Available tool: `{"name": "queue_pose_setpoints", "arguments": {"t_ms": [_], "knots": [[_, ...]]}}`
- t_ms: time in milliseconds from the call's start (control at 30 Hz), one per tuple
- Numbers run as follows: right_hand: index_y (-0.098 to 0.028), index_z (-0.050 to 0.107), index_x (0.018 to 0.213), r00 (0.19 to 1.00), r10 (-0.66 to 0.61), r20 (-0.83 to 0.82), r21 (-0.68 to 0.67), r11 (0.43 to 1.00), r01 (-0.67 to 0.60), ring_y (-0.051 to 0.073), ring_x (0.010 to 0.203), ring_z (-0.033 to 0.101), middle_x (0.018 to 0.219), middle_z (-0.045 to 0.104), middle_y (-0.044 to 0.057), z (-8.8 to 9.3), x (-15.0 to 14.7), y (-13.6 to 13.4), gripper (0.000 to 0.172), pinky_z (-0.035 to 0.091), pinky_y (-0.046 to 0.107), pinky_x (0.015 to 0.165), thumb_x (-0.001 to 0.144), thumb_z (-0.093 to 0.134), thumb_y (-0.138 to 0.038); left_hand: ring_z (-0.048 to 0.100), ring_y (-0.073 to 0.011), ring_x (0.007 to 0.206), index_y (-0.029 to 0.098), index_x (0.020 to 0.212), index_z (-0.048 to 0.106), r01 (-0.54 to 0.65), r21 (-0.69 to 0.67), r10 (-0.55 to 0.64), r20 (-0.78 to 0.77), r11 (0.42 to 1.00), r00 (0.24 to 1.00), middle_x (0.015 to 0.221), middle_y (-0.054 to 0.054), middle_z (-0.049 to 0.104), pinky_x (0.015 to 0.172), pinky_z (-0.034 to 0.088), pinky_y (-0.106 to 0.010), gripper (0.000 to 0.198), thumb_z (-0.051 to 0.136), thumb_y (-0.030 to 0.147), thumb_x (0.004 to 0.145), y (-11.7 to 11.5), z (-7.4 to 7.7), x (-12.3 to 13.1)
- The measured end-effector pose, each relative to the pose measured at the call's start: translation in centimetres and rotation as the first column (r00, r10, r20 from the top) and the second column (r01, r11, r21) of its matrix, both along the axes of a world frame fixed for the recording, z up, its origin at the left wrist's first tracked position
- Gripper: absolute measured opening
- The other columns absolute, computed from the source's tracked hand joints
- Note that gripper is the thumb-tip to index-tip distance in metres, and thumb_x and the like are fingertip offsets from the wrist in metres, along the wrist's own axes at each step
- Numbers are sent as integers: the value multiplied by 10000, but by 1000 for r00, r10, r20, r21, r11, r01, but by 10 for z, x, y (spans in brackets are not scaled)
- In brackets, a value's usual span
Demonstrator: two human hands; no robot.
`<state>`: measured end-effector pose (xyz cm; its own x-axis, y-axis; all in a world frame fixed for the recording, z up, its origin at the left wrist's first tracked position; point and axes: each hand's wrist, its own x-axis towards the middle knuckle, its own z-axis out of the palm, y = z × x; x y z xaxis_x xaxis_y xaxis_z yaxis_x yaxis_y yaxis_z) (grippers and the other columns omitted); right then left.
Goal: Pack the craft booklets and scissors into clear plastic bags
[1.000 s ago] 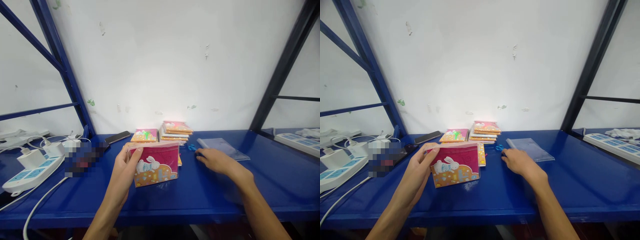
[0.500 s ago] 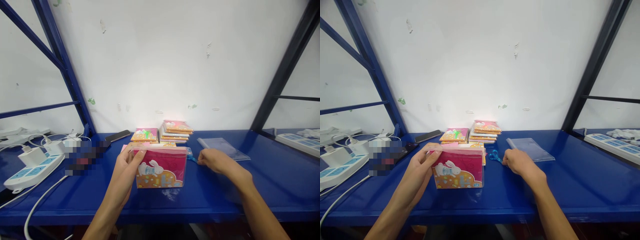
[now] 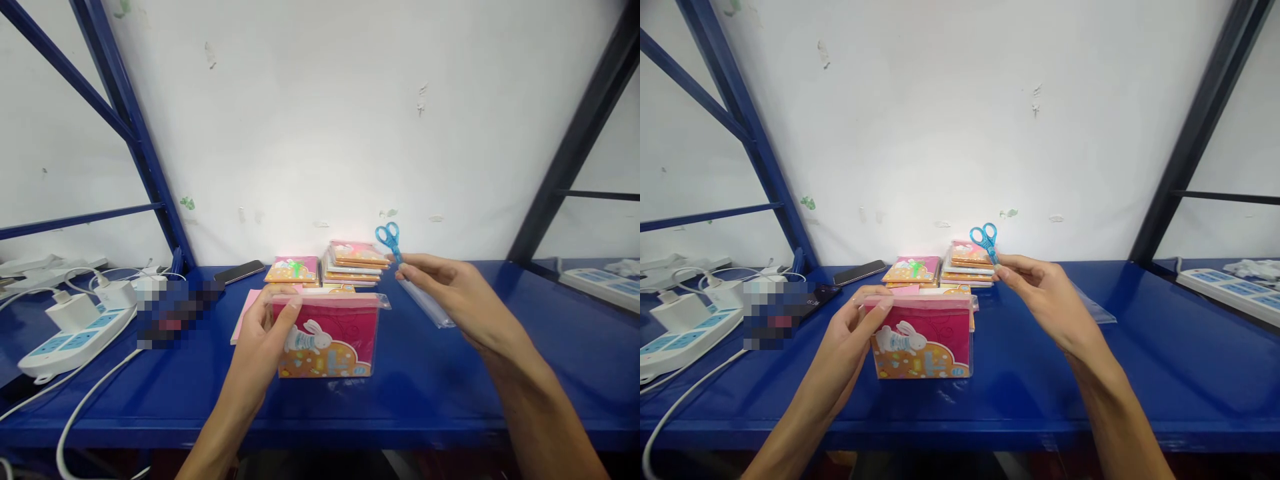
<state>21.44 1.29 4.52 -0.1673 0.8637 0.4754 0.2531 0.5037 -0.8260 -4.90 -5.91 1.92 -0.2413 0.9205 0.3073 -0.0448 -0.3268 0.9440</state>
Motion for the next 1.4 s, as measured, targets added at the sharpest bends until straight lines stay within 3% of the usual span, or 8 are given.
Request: {"name": "queue_pose_setpoints", "arguments": {"t_ms": [200, 367, 500, 733, 867, 1033, 1233, 1400], "knots": [[-252, 792, 931, 986, 135, -100, -14, 991, -137, 210, 997, 713, 996, 788, 27, 11, -13, -31, 192, 560, 277, 861, 879, 759, -434, 720, -263, 993, 187, 1087, 681, 23, -40, -22, 45, 999, 999, 1115, -85, 766, 848, 539, -336, 369, 776, 418, 815, -4, 5, 6], [-222, 766, 880, 996, 82, -34, 31, 996, -81, 226, 930, 726, 935, 786, 42, 14, -27, -47, 216, 569, 314, 845, 876, 757, -437, 732, -263, 1025, 194, 1123, 669, 53, -57, -48, 96, 997, 994, 1140, -82, 773, 864, 551, -333, 398, 799, 375, 793, -7, 8, 8], [-209, 739, 812, 998, 50, 34, 22, 998, -51, 182, 662, 714, 708, 751, 15, 14, -41, -57, 225, 569, 270, 639, 876, 751, -424, 720, -259, 1068, 199, 1104, 668, 83, -29, -80, 75, 996, 994, 1174, -73, 762, 874, 547, -312, 353, 784, 362, 812, -8, 7, 10], [-239, 766, 821, 999, -9, 50, 8, 1000, 9, 121, 331, 530, 461, 621, -54, 5, -62, -64, 192, 391, 239, 347, 884, 732, -417, 723, -265, 1022, 213, 1125, 640, 126, -39, -123, 64, 991, 990, 1133, -60, 756, 850, 550, -323, 367, 767, 378, 823, -14, 5, 14], [-242, 759, 827, 995, -16, 103, 49, 999, 11, 124, 319, 527, 448, 619, -61, 0, -67, -62, 162, 405, 249, 370, 897, 725, -384, 703, -235, 993, 214, 1042, 628, 100, -28, -99, 24, 995, 995, 1047, -32, 733, 815, 546, -285, 296, 765, 358, 822, -15, 4, 14], [-241, 704, 867, 982, -37, 187, 148, 989, 9, 134, 464, 626, 804, 795, -13, 1, -69, -64, 114, 474, 260, 479, 914, 710, -345, 686, -220, 967, 226, 1031, 617, 94, -29, -94, 15, 995, 995, 1007, -13, 707, 803, 540, -275, 278, 755, 350, 824, -14, 5, 14], [-219, 681, 719, 943, -37, 330, 172, 985, -22, 149, 525, 588, 590, 671, -23, 0, -71, -66, 395, 430, 273, 508, 990, 572, -485, 681, -239, 965, 227, 1016, 627, 82, -24, -82, -7, 996, 997, 1013, -30, 714, 802, 530, -301, 294, 774, 360, 798, -11, 3, 12], [-264, 740, 967, 953, 27, 302, 105, 993, -61, 137, 519, 575, 637, 687, -52, 3, -71, -68, 244, 446, 262, 518, 999, 575, -441, 671, -253, 1050, 222, 1018, 639, 84, -11, -84, -11, 996, 996, 1067, -37, 711, 849, 528, -305, 280, 769, 345, 804, -11, 2, 11]]}}
